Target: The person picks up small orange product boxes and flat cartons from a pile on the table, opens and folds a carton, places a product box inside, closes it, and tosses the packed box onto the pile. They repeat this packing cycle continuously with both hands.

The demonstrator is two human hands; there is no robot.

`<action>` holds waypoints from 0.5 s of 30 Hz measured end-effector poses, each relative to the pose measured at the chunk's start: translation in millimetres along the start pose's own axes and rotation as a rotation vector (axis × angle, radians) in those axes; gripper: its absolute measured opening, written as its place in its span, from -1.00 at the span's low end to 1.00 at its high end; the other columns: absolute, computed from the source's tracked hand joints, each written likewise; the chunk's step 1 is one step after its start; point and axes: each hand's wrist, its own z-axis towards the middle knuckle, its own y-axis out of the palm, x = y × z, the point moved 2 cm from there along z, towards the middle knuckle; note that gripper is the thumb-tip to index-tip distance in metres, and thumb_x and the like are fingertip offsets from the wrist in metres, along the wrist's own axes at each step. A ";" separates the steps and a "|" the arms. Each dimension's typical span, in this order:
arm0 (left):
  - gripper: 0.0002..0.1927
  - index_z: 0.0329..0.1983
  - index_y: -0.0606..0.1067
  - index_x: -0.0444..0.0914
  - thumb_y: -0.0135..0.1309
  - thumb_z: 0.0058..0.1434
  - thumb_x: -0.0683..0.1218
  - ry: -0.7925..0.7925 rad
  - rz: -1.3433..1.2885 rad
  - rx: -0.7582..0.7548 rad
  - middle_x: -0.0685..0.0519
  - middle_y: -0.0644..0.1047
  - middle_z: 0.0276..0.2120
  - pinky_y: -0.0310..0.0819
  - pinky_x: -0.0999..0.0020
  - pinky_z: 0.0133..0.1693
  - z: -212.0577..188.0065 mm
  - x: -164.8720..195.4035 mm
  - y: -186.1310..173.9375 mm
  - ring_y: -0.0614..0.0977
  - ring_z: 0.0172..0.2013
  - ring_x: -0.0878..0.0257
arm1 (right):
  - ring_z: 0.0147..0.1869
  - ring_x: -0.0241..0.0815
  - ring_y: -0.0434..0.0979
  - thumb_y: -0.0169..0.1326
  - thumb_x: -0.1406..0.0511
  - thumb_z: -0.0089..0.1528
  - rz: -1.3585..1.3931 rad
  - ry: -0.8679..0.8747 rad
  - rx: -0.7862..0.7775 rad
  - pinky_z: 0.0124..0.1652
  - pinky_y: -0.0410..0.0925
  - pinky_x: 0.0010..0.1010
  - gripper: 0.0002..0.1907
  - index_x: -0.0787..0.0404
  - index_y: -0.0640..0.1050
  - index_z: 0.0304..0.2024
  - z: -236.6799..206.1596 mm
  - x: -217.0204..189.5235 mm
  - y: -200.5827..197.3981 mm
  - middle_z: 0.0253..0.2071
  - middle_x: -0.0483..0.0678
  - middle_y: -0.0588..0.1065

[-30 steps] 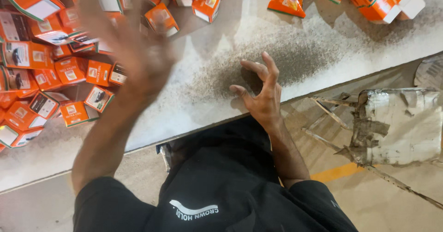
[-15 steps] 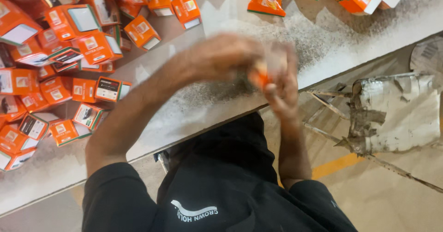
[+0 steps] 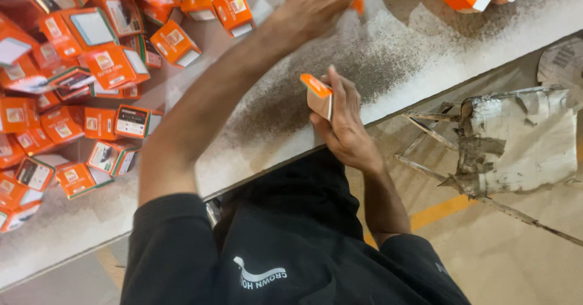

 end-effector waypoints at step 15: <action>-0.73 -0.27 0.38 -0.27 0.30 0.18 -0.21 0.406 -0.043 0.152 -0.33 0.56 0.10 0.34 -0.03 0.35 -183.0 122.6 -134.2 0.44 0.31 -0.27 | 0.23 -0.10 0.61 0.33 0.53 0.09 0.286 -0.001 0.087 0.36 0.34 -0.26 -0.34 0.25 0.47 0.25 24.0 -17.6 19.7 0.14 0.08 0.59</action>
